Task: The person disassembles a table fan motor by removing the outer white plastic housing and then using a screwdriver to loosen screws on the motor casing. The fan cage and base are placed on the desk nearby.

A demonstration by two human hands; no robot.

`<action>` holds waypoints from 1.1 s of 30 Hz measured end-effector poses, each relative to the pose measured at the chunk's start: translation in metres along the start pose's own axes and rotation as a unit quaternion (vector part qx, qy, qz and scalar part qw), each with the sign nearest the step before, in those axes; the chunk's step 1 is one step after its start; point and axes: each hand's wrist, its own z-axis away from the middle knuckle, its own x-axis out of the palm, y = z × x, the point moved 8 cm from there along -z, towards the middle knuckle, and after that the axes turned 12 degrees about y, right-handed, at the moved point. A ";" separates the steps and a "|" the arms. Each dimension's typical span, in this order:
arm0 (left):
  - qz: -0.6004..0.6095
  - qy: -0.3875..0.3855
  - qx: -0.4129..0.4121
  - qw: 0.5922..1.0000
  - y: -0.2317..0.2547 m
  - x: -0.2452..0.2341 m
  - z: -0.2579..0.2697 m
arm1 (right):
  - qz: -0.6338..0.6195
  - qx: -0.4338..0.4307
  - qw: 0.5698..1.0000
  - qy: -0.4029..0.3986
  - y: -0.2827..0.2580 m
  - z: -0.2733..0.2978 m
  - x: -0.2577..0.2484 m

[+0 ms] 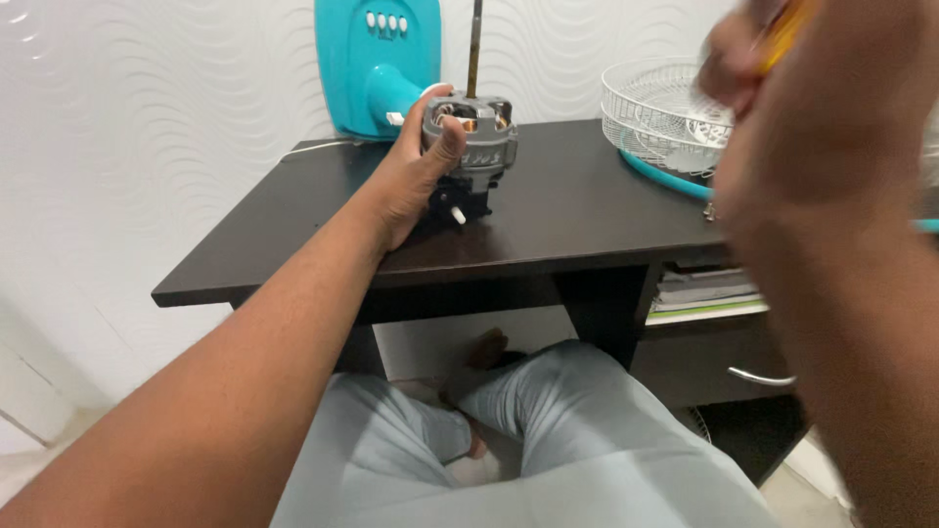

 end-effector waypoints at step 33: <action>0.014 0.023 -0.020 0.999 0.040 -0.009 0.008 | 0.524 -0.087 0.844 -0.068 0.027 -0.036 -0.028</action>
